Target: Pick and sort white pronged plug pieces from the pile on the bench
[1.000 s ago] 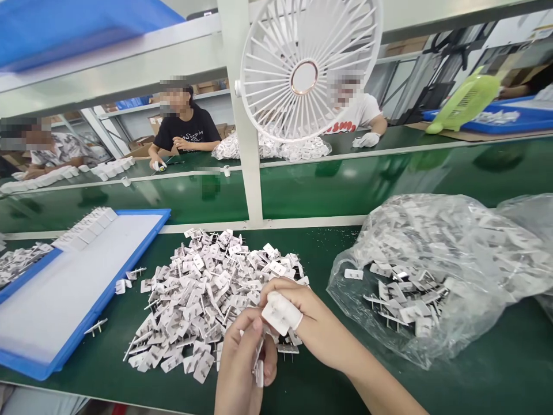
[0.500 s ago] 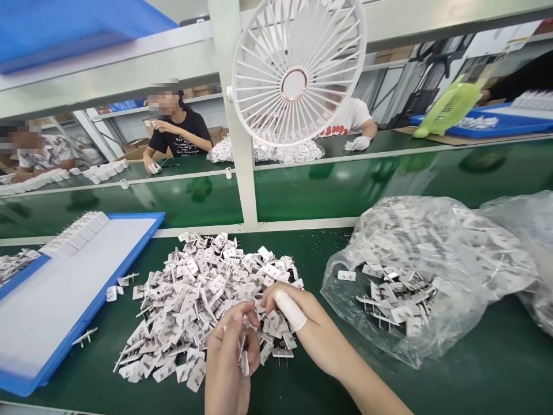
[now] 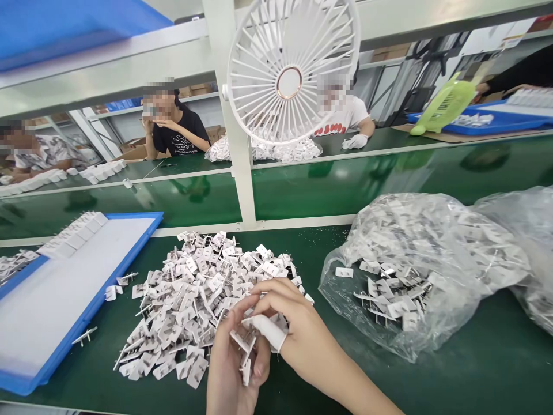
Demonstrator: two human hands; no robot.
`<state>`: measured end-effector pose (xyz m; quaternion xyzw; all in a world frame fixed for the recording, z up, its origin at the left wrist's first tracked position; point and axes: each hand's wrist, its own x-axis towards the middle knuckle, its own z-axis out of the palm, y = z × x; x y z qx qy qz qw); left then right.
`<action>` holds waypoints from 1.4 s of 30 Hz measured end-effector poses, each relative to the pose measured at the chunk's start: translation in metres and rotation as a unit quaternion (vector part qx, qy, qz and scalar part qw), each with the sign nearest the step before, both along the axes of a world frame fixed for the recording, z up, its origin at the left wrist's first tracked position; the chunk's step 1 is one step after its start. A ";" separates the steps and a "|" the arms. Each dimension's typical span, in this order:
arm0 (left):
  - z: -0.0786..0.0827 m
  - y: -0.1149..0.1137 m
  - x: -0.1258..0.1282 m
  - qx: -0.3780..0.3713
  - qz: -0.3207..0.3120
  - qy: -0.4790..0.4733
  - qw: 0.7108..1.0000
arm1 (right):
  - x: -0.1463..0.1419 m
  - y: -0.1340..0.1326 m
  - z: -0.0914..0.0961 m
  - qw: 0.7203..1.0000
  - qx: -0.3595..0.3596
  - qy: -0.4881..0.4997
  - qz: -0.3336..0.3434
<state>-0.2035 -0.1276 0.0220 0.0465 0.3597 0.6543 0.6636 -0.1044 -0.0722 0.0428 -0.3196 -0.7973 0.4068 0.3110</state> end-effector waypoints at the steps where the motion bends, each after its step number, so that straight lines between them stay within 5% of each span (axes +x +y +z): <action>1: 0.000 0.000 0.000 -0.015 0.005 -0.022 1.000 | 0.000 0.001 -0.001 1.000 -0.010 0.015 -0.019; 5: -0.002 0.000 0.002 -0.041 0.038 -0.041 0.998 | 0.002 0.005 -0.003 0.984 -0.140 0.079 -0.073; 8: -0.003 -0.002 0.004 -0.004 0.023 0.058 0.998 | 0.002 0.009 -0.005 0.962 -0.234 0.126 -0.064; 13: -0.006 -0.006 0.007 -0.002 0.018 0.287 0.958 | 0.000 0.008 -0.003 0.958 -0.251 0.128 -0.060; 16: -0.008 -0.005 0.008 -0.017 0.016 0.344 0.939 | -0.001 0.006 -0.001 0.960 -0.249 0.118 -0.049; 25: -0.003 0.004 -0.001 0.005 0.019 0.144 0.989 | 0.005 0.006 -0.006 0.980 -0.167 0.086 -0.067; 29: 0.000 0.000 0.003 -0.019 -0.012 0.080 0.997 | 0.006 -0.003 0.004 0.998 -0.063 0.008 0.026; 33: 0.003 -0.003 0.006 -0.041 -0.047 0.046 0.997 | 0.004 -0.006 0.012 0.993 -0.049 -0.048 0.093; 39: 0.000 -0.006 0.005 -0.017 -0.101 0.020 0.995 | 0.002 -0.001 0.011 0.996 -0.053 -0.024 0.066; 42: -0.004 -0.007 0.005 0.013 -0.120 0.087 0.989 | 0.002 0.003 0.007 0.996 -0.086 0.004 -0.002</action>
